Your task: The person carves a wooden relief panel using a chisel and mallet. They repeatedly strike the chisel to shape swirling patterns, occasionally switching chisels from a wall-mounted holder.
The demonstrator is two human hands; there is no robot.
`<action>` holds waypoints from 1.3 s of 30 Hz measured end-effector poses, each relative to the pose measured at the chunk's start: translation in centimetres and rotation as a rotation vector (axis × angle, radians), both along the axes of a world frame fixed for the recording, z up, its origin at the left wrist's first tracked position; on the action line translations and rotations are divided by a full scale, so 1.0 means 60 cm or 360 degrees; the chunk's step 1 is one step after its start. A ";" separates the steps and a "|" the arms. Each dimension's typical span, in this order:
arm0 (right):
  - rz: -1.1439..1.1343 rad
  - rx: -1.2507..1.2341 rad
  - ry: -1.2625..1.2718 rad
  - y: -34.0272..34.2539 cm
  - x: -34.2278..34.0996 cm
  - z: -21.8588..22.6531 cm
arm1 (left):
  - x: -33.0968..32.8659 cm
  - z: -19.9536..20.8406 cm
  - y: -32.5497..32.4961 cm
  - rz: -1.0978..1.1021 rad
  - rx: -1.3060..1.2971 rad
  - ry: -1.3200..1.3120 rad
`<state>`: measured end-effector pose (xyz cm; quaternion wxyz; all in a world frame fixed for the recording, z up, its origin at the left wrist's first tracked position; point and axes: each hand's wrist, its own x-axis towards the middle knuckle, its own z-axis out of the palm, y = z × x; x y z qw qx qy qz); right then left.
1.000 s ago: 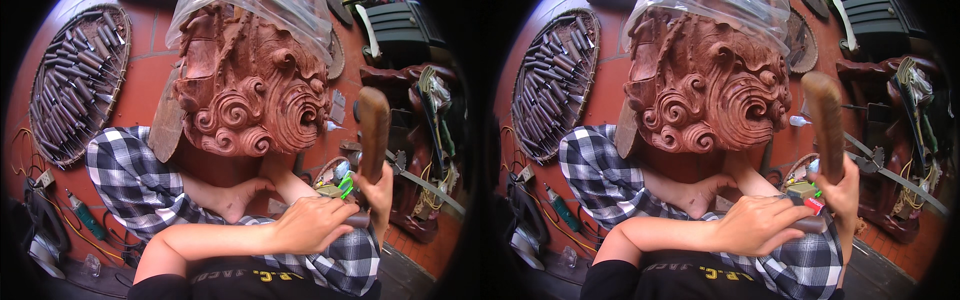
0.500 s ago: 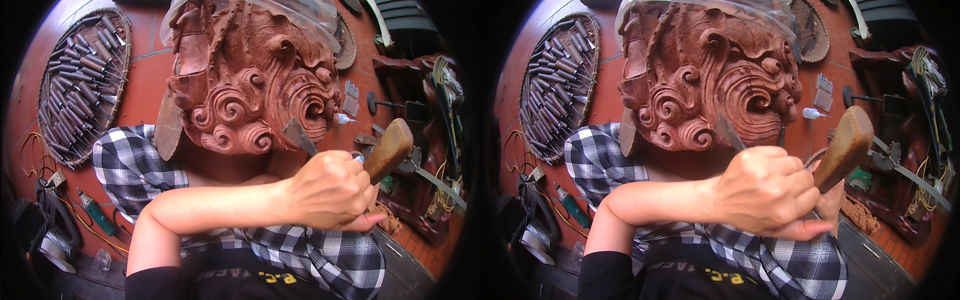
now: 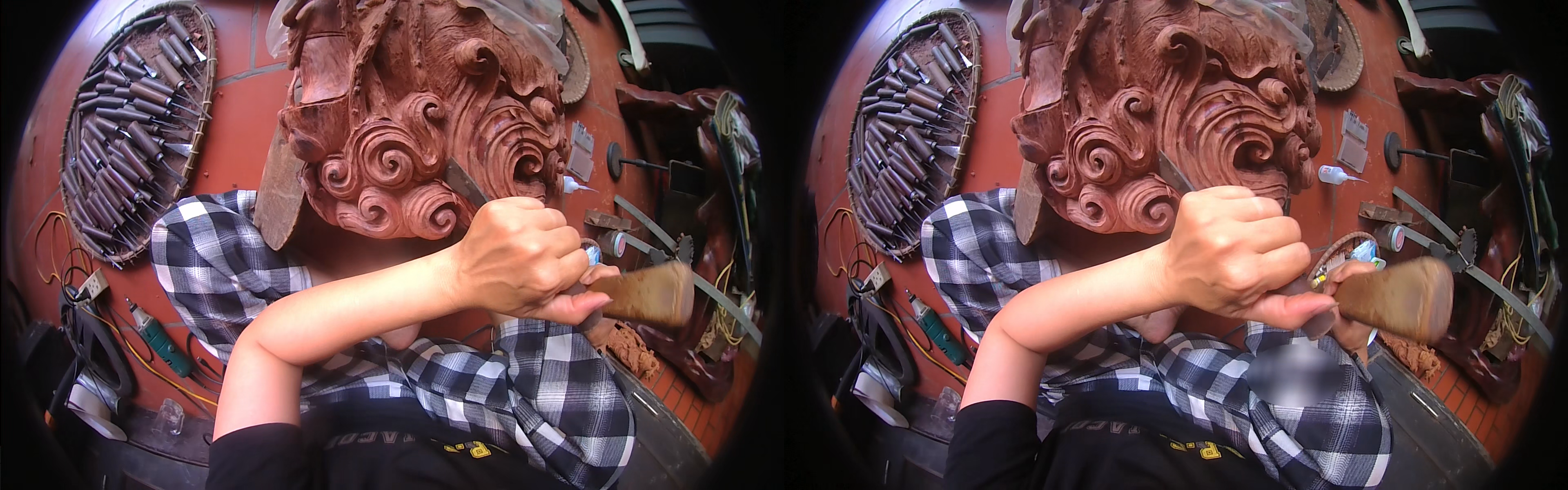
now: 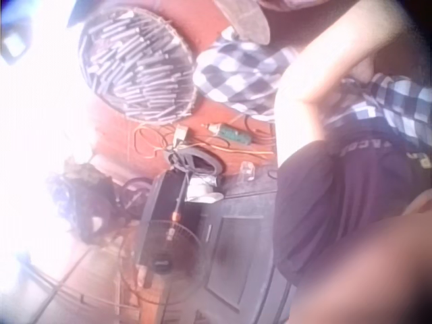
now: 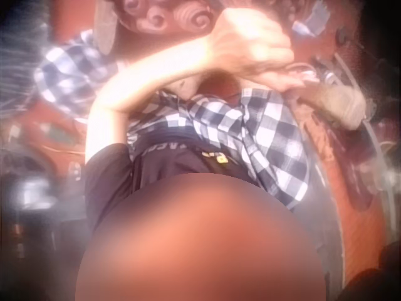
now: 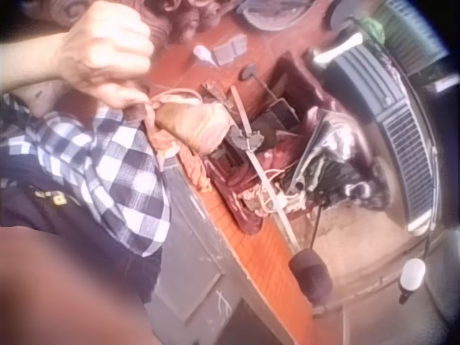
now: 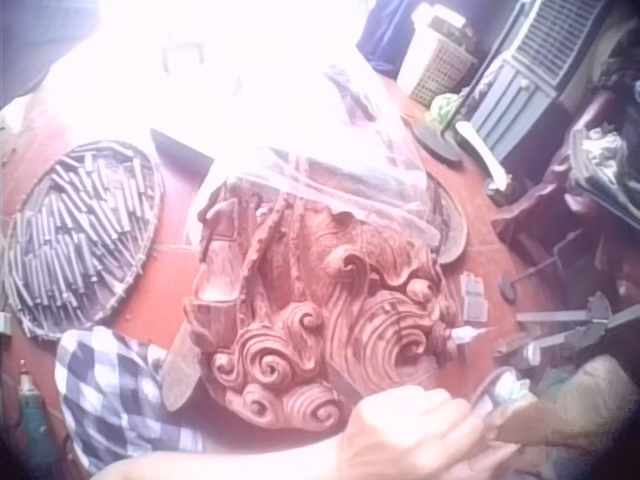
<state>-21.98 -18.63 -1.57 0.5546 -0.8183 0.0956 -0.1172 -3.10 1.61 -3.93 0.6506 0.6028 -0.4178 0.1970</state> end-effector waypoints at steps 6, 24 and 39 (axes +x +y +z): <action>0.0297 -0.0758 -0.0330 -0.034 0.016 0.000 | 0.002 -0.016 0.012 -0.0133 0.0048 -0.0081; -0.0029 -0.0790 -0.0125 0.035 0.057 -0.033 | 0.039 0.005 0.090 -0.0614 0.0276 -0.0218; -0.0120 0.0339 -0.0047 -0.021 -0.044 -0.205 | -0.050 0.086 0.065 -0.1068 0.0447 0.0326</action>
